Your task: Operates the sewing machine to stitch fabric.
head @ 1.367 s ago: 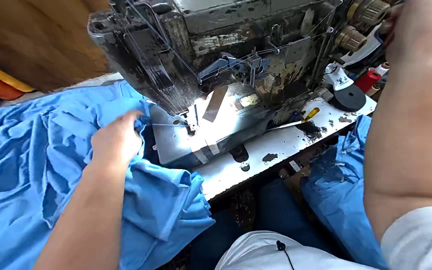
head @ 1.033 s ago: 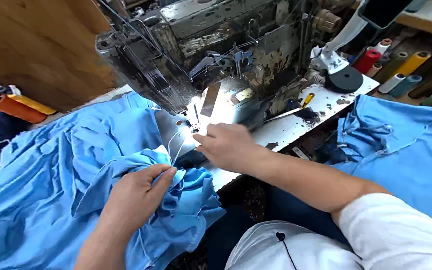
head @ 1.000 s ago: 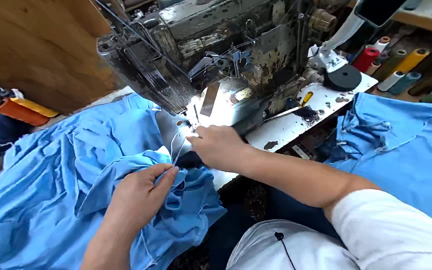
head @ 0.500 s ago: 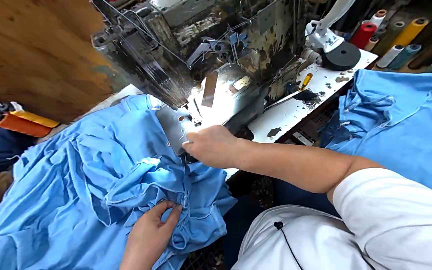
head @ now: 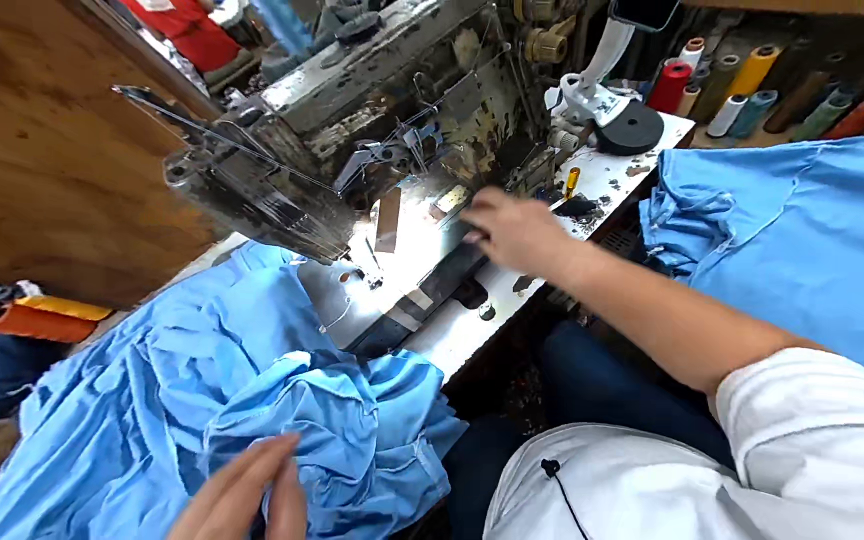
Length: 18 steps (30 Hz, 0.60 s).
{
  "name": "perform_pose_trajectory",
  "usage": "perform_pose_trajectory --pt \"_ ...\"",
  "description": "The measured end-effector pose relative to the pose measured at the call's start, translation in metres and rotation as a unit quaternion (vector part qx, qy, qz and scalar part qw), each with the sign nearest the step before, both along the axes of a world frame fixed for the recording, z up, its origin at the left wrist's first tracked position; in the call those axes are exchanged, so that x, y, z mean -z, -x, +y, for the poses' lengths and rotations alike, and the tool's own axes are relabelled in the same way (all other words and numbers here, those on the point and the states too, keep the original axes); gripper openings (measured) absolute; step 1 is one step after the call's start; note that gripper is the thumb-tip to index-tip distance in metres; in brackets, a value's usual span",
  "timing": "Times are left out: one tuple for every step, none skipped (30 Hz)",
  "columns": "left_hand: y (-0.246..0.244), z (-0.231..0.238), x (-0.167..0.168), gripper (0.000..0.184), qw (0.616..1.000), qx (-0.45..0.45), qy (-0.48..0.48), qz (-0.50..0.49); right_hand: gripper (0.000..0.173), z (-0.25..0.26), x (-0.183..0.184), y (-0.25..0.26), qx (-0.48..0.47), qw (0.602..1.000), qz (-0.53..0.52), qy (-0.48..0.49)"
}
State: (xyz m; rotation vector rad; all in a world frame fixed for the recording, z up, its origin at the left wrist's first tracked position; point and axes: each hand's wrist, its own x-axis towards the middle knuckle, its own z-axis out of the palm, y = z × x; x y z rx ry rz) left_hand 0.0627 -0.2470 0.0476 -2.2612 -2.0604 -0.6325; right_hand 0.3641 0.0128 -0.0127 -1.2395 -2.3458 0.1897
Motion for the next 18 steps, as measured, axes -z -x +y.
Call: perform_pose_trajectory --pt "-0.007 0.017 -0.007 0.029 0.999 0.023 -0.037 0.015 0.032 0.016 -0.002 -0.012 0.033 0.999 -0.029 0.018" --pt "-0.013 0.04 -0.01 0.031 0.997 0.043 -0.053 0.025 0.031 0.029 -0.002 -0.019 0.033 0.998 -0.038 0.025" --pt "-0.021 0.065 -0.009 0.036 0.998 0.052 -0.04 0.022 0.027 0.038 0.0 -0.024 0.01 1.0 -0.026 0.011" --pt "-0.029 0.09 -0.003 0.041 0.999 0.049 -0.004 0.008 0.024 0.045 0.004 -0.029 -0.024 1.0 -0.005 -0.014" --pt "-0.037 0.111 0.003 0.046 0.998 0.033 0.056 -0.009 0.022 0.048 0.009 -0.034 -0.059 0.997 0.017 -0.04" --pt "-0.043 0.129 0.011 0.049 0.994 0.012 0.108 -0.016 0.019 0.045 0.015 -0.041 -0.09 0.993 0.036 -0.063" --pt "-0.045 0.143 0.02 0.05 0.991 -0.004 0.132 -0.005 0.015 0.038 0.022 -0.05 -0.111 0.99 0.045 -0.077" --pt "-0.045 0.153 0.03 0.053 0.99 -0.012 0.138 0.018 0.011 0.026 0.032 -0.06 -0.12 0.987 0.045 -0.092" --pt "-0.04 0.16 0.041 0.056 0.99 -0.012 0.13 0.047 0.009 0.011 0.046 -0.07 -0.124 0.986 0.041 -0.107" --pt "-0.034 0.165 0.049 0.057 0.99 -0.015 0.118 0.08 0.006 -0.003 0.064 -0.079 -0.125 0.984 0.037 -0.124" --pt "-0.028 0.171 0.056 0.055 0.987 -0.02 0.114 0.115 0.005 -0.014 0.084 -0.087 -0.131 0.98 0.038 -0.144" --pt "-0.022 0.177 0.06 0.051 0.982 -0.027 0.118 0.142 0.006 -0.022 0.103 -0.093 -0.138 0.977 0.04 -0.155" --pt "-0.018 0.184 0.06 0.05 0.979 -0.042 0.135 0.146 0.007 -0.028 0.118 -0.098 -0.143 0.975 0.043 -0.163" --pt "-0.015 0.193 0.058 0.051 0.977 -0.058 0.149 0.139 0.008 -0.028 0.124 -0.101 -0.142 0.973 0.054 -0.174" --pt "-0.012 0.202 0.058 0.052 0.976 -0.067 0.157 0.137 0.01 -0.026 0.12 -0.1 -0.142 0.97 0.071 -0.185" --pt "-0.01 0.209 0.059 0.051 0.974 -0.073 0.157 0.144 0.014 -0.023 0.11 -0.094 -0.138 0.966 0.094 -0.197" --pt "-0.008 0.215 0.061 0.052 0.973 -0.079 0.155 0.15 0.018 -0.018 0.095 -0.084 -0.127 0.964 0.117 -0.204" --pt "-0.007 0.218 0.062 0.053 0.972 -0.086 0.157 0.153 0.018 -0.011 0.078 -0.07 -0.108 0.966 0.125 -0.199"
